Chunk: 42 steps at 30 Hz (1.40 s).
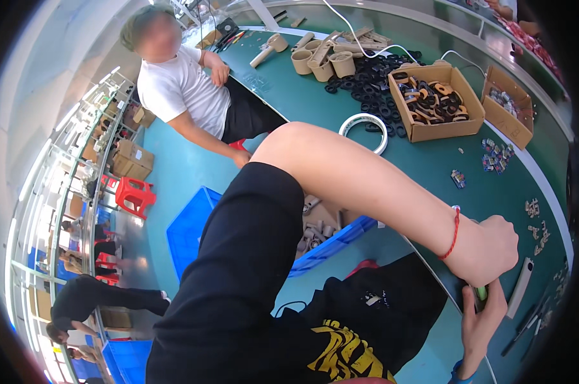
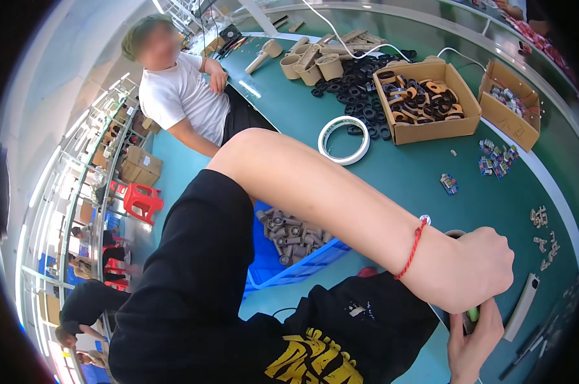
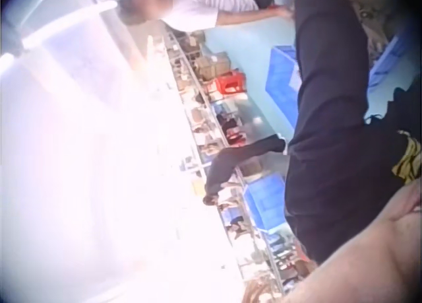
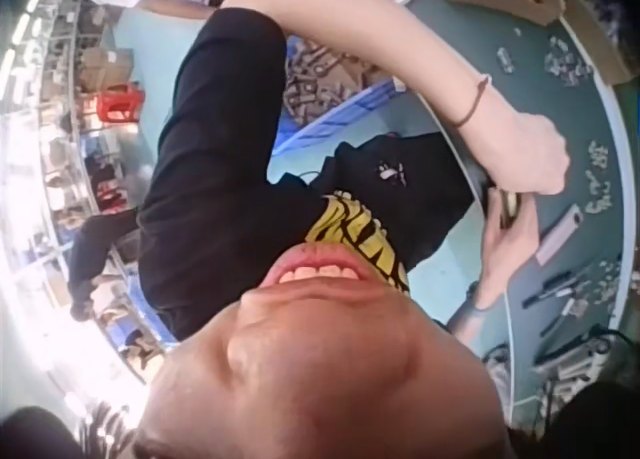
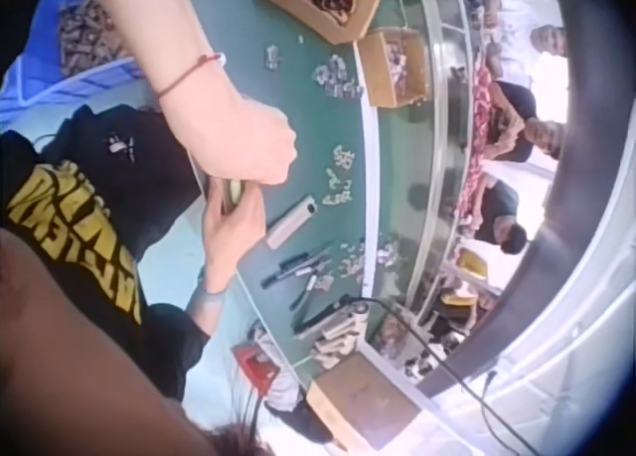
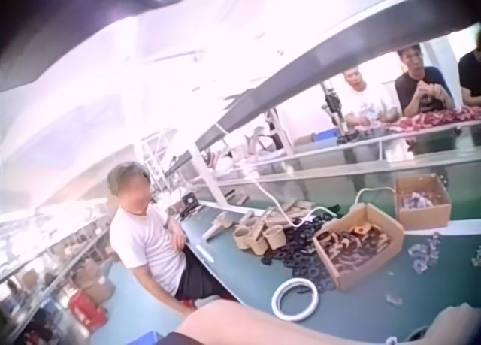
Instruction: Assembling the internal and external components of a portable handheld fan using an electric screwdriver.
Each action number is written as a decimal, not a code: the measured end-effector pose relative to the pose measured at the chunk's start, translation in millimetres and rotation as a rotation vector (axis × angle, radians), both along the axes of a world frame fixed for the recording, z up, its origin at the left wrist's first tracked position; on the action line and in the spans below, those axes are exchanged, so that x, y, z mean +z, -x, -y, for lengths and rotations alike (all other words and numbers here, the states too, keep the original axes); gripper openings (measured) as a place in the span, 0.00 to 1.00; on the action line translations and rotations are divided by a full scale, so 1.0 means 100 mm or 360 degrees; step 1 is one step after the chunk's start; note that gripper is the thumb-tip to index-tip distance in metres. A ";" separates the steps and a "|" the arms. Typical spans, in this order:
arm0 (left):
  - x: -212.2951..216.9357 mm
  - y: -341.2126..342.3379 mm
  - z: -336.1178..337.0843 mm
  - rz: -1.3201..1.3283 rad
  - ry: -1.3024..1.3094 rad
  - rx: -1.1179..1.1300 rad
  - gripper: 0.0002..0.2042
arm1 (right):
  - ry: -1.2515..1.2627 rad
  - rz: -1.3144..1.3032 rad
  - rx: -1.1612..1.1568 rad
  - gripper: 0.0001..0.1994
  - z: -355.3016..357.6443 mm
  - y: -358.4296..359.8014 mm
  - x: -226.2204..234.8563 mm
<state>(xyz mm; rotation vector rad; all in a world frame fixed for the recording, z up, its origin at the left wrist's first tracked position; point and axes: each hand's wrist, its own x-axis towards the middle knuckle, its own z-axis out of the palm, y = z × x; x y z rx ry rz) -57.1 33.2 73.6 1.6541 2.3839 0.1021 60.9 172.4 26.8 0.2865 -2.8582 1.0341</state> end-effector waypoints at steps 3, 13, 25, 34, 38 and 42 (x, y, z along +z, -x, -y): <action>0.01 -0.07 0.03 -0.0076 0.0029 0.0032 0.12 | -0.0017 0.0037 0.0030 0.16 0.01 0.02 0.02; -0.05 0.03 0.04 0.0100 0.0141 0.0178 0.12 | 0.0112 -0.0007 0.0016 0.10 0.11 -0.03 0.06; 0.04 0.06 -0.04 0.0259 0.0367 0.0145 0.07 | 0.0118 0.0018 0.0079 0.14 0.06 0.04 -0.09; -0.57 0.48 -0.45 0.0700 0.0175 0.0039 0.08 | 0.0009 0.0148 0.0196 0.16 0.70 0.10 0.16; -0.15 0.28 0.07 0.0693 0.0043 0.0428 0.09 | 0.0050 0.0036 0.0397 0.15 0.81 0.16 0.11; -0.33 0.36 0.19 0.0715 -0.0199 0.0842 0.09 | 0.0046 -0.0036 0.0604 0.15 0.66 0.17 0.04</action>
